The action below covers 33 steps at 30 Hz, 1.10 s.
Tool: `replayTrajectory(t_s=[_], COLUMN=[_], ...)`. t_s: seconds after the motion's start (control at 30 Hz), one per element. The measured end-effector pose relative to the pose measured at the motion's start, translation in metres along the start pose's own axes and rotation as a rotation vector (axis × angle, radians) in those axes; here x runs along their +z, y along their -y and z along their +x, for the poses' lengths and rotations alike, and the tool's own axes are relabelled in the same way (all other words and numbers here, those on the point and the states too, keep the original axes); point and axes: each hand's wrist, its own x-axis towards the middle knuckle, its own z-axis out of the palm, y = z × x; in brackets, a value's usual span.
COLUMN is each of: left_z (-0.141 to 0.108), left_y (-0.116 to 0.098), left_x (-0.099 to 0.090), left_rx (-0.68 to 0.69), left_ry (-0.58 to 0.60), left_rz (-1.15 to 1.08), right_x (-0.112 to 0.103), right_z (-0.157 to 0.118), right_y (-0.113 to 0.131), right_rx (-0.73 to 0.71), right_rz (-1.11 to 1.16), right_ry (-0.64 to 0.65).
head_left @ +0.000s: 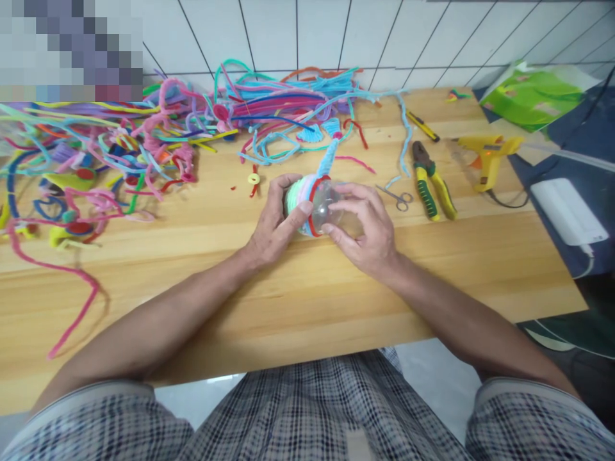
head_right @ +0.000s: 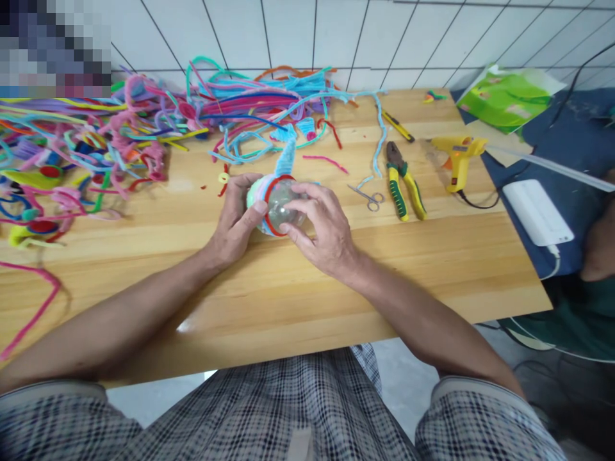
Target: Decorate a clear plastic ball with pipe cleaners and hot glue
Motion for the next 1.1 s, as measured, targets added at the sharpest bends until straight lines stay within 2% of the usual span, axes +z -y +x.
replayTrajectory(t_s=[0.13, 0.4, 1.1], left_z=[0.001, 0.001, -0.002], left_y=[0.001, 0.001, 0.005], left_x=[-0.001, -0.002, -0.004], left_rx=[0.004, -0.009, 0.007], left_ry=[0.01, 0.015, 0.03], left_rz=[0.01, 0.004, 0.005], right_x=[0.004, 0.008, 0.01], right_z=[-0.002, -0.007, -0.005], right_y=[-0.004, -0.011, -0.008], right_rx=[0.041, 0.135, 0.128], right_rz=[0.026, 0.091, 0.146], right_ry=[-0.015, 0.039, 0.072])
